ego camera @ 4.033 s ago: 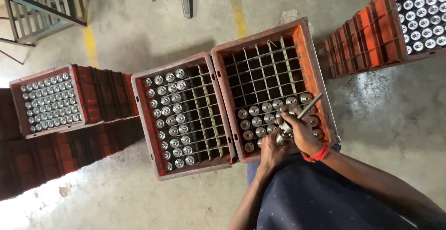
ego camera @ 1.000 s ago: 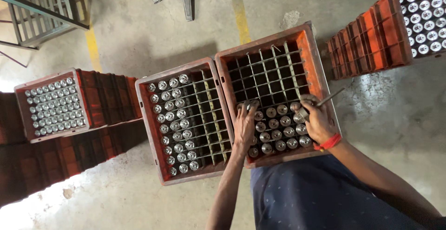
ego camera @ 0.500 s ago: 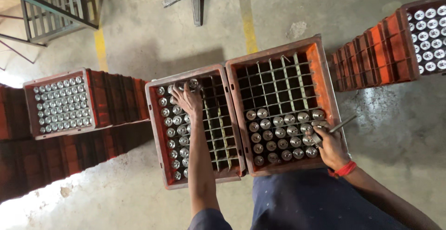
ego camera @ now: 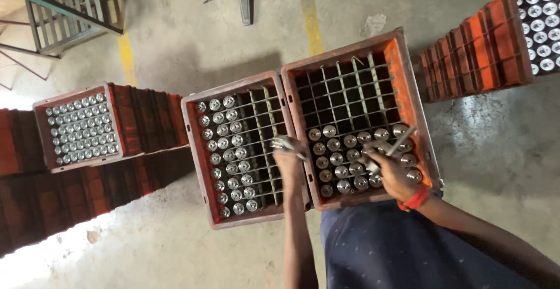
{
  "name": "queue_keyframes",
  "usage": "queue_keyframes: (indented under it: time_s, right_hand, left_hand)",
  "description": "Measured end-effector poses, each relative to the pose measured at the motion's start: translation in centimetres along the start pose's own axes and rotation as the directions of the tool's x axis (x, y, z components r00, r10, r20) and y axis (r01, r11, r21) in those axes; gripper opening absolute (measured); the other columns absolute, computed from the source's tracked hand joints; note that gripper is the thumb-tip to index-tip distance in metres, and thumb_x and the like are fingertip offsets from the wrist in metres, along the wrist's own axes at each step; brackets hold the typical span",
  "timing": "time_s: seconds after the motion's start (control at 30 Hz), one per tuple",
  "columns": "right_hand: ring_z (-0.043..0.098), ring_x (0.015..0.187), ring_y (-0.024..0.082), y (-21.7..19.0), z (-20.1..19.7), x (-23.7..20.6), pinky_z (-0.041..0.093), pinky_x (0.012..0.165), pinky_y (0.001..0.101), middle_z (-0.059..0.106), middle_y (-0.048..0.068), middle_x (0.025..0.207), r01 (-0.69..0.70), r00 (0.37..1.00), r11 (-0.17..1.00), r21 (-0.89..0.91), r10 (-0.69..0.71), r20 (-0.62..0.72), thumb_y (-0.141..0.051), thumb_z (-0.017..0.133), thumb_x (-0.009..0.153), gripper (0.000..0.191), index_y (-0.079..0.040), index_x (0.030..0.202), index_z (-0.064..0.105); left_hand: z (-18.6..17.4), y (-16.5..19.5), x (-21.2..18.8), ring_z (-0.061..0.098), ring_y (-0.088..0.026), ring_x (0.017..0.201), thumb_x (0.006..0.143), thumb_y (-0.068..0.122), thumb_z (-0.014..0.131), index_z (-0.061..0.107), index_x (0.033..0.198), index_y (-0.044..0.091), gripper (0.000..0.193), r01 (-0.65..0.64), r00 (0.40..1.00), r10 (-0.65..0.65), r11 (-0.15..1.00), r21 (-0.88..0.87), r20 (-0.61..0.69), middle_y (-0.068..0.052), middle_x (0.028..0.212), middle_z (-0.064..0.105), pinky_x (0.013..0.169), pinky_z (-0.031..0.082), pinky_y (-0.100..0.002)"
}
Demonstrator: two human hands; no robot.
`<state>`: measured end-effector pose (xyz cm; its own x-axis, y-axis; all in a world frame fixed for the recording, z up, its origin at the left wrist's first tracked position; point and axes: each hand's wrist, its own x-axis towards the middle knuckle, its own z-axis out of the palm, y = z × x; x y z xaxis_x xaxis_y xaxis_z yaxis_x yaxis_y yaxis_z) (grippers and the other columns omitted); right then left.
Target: The person transfers small metallic cylindrical caps from one red crate to another, placing them into a grid insert. The person then lifts the filled crate and places it on a metal rack.
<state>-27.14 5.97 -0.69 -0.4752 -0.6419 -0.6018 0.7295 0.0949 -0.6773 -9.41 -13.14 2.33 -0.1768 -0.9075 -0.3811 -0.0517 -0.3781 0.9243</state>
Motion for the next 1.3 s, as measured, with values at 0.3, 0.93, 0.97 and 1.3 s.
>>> queue_keyframes:
  time_s: [0.3,0.93,0.97,1.3]
  right_hand:
    - [0.064,0.079,0.013,-2.7,5.2,-1.6,0.054,0.072,0.0267,0.066,0.004,0.086,0.208,0.969,0.975,-0.076,-0.195,0.151,-0.007,0.060,0.099,0.009,-0.003,0.106,0.064]
    - [0.070,0.087,0.022,-5.7,-2.3,4.4,0.057,0.083,0.0355,0.068,0.010,0.095,0.126,0.990,0.980,0.154,-0.114,-0.089,-0.003,0.059,0.101,0.015,-0.005,0.115,0.062]
    - [0.070,0.087,0.022,-5.2,-2.6,4.0,0.057,0.080,0.0363,0.068,0.010,0.095,0.131,0.989,0.984,0.119,-0.121,-0.087,-0.002,0.060,0.099,0.015,-0.005,0.114,0.063]
    - [0.068,0.099,0.028,-1.7,-5.2,1.3,0.058,0.088,0.0405,0.064,0.016,0.112,0.238,0.971,0.932,-0.272,-0.233,0.053,0.003,0.060,0.102,0.017,0.003,0.118,0.063]
  left_hand:
    - [5.7,-3.1,-11.7,0.075,-0.027,0.072,0.081,0.013,0.079,0.071,0.108,0.000,0.031,-0.229,0.920,-0.007,0.801,0.553,0.391,-0.019,0.083,0.077,0.066,0.058,-0.040]
    - [7.6,-1.8,-3.1,0.068,-0.042,0.106,0.078,-0.007,0.058,0.052,0.146,0.012,0.071,-0.696,0.711,0.392,0.274,0.664,0.584,-0.026,0.133,0.064,0.074,0.061,-0.042]
    - [7.4,-2.1,-3.2,0.068,-0.042,0.111,0.075,-0.014,0.052,0.053,0.147,0.014,0.077,-0.724,0.677,0.439,0.252,0.642,0.591,-0.024,0.136,0.064,0.078,0.061,-0.041]
    - [-9.7,-4.1,-5.5,0.070,-0.029,0.095,0.088,0.012,0.070,0.074,0.113,0.015,0.026,-0.268,0.826,0.562,0.332,0.904,0.039,-0.009,0.102,0.073,0.078,0.059,-0.041]
